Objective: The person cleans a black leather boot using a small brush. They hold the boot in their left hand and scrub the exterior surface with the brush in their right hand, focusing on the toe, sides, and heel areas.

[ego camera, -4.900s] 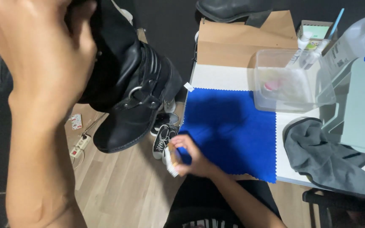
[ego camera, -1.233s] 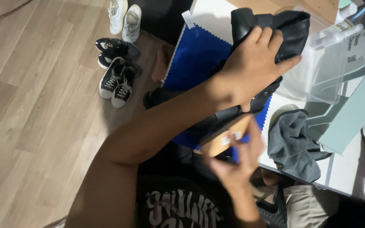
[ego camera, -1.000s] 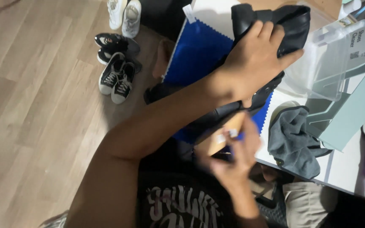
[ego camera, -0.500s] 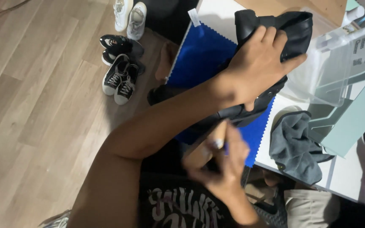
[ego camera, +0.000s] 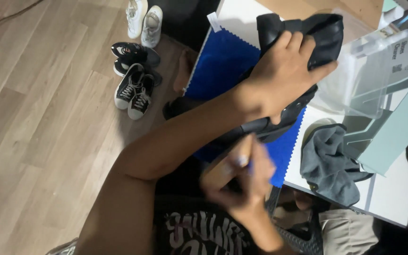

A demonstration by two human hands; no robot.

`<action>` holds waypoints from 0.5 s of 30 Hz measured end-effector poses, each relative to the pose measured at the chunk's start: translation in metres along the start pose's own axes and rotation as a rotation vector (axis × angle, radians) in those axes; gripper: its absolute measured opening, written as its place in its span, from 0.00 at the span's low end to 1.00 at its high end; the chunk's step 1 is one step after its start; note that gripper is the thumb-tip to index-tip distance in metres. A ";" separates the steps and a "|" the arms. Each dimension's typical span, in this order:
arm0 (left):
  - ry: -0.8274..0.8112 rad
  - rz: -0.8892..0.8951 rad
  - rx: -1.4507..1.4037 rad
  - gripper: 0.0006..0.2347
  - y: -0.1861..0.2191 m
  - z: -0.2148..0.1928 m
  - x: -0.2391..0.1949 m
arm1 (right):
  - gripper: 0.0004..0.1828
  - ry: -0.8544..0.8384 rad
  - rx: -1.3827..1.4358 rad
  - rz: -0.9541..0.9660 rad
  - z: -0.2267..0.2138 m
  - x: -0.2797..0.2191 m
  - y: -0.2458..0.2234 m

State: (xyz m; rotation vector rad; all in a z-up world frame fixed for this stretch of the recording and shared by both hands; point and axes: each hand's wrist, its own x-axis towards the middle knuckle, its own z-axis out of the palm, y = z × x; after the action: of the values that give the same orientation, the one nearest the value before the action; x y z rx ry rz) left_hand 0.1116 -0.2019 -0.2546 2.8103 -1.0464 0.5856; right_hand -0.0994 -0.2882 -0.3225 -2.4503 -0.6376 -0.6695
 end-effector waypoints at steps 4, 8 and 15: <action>0.217 0.023 -0.014 0.42 0.003 0.029 0.007 | 0.38 -0.027 0.024 0.035 -0.008 0.015 0.005; 0.054 0.055 0.046 0.65 -0.002 0.002 -0.003 | 0.41 -0.075 0.036 -0.057 0.005 -0.011 -0.002; 0.146 0.071 -0.044 0.64 -0.006 0.009 -0.004 | 0.53 -0.010 -0.015 0.069 0.000 0.002 0.001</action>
State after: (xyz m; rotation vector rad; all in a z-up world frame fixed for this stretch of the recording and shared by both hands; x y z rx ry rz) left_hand 0.1155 -0.1967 -0.2642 2.6564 -1.1194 0.7523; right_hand -0.0971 -0.2888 -0.3218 -2.4785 -0.5512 -0.6368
